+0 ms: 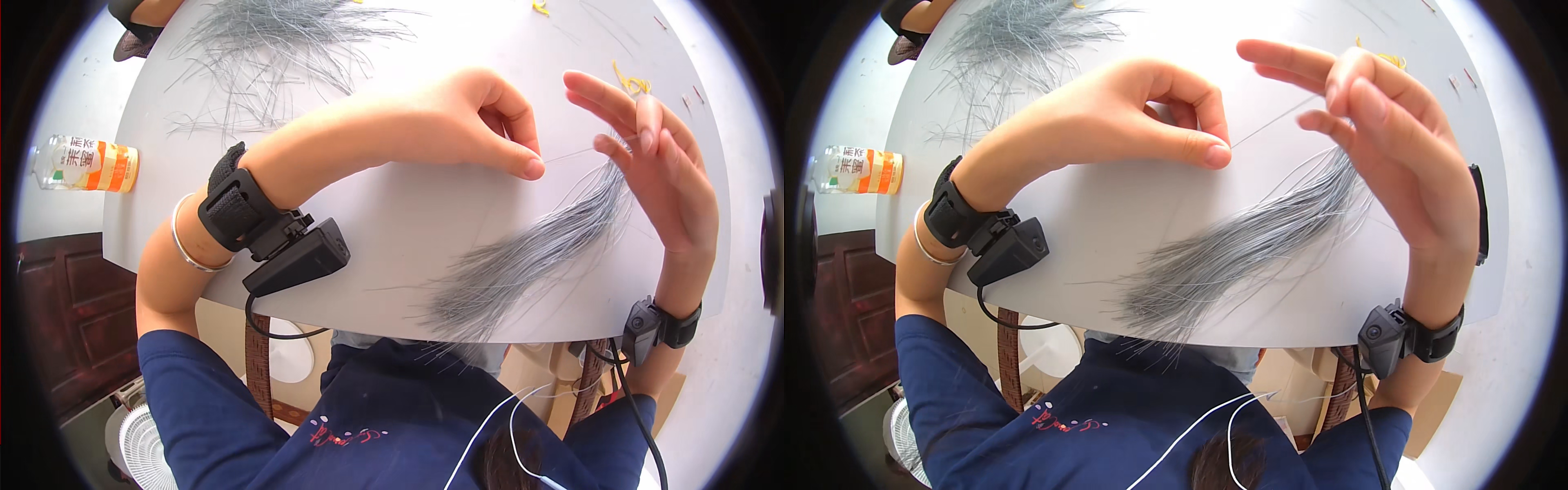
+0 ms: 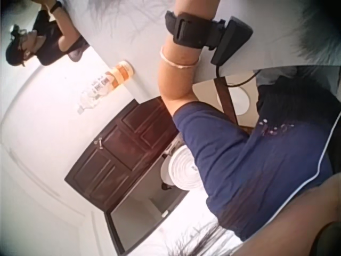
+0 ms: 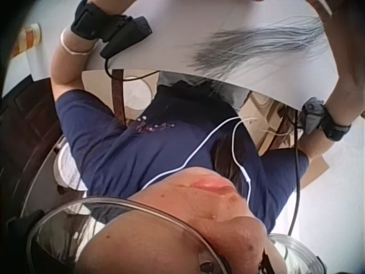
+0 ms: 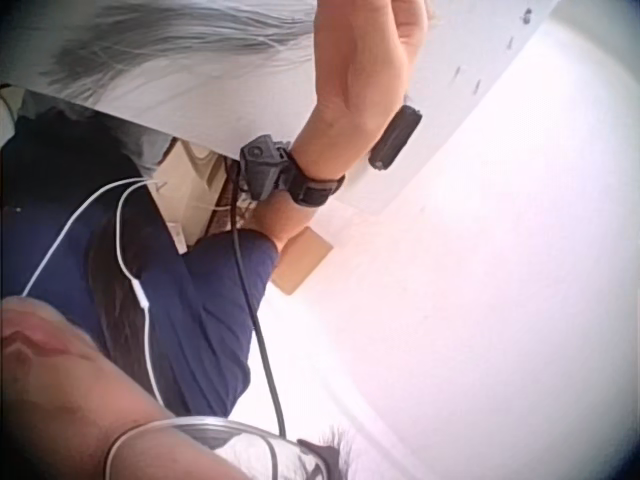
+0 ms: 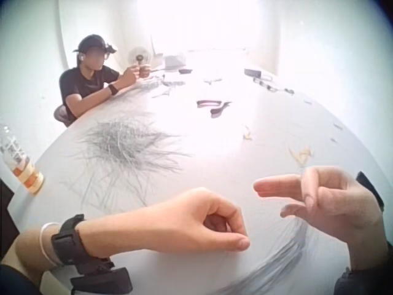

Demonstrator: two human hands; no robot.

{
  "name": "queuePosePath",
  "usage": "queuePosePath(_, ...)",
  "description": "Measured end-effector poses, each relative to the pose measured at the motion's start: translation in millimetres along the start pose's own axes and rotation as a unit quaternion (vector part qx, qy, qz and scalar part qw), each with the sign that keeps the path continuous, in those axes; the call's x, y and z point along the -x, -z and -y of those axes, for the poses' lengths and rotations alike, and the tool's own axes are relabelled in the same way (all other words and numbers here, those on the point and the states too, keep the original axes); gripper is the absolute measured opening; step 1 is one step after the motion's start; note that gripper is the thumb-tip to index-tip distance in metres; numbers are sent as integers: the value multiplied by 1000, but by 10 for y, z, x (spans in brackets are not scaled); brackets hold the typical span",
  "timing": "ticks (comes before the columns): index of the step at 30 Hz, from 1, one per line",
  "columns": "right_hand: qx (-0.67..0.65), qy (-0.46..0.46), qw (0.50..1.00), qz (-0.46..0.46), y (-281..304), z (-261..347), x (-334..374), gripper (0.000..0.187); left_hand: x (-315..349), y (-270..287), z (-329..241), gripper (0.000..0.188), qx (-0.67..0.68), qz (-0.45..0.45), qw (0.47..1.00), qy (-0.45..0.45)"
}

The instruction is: Assembling or sorting synthetic fibers for fishing lures at a work table.

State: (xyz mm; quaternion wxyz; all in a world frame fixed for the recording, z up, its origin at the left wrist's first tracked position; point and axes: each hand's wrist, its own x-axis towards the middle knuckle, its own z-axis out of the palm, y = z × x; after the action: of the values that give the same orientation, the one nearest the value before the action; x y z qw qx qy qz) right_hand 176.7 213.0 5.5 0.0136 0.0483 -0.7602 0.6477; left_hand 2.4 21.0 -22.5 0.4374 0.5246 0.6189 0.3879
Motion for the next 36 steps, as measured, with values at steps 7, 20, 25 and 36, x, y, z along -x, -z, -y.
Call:
queuePosePath(7,-120,-2,991,-59,-148,-201,-56,12,-19,-13,18,30,41,-5,999,-11)
queuePosePath(20,42,-70,992,-97,-254,-220,-113,20,-11,-29,-2,41,67,-90,993,-27)
queuePosePath(25,42,-94,991,-85,-246,-159,-110,18,-51,39,50,45,106,-92,990,-7)
queuePosePath(36,-17,-121,992,-34,-203,-124,-65,27,-209,375,470,10,641,-38,765,-47)
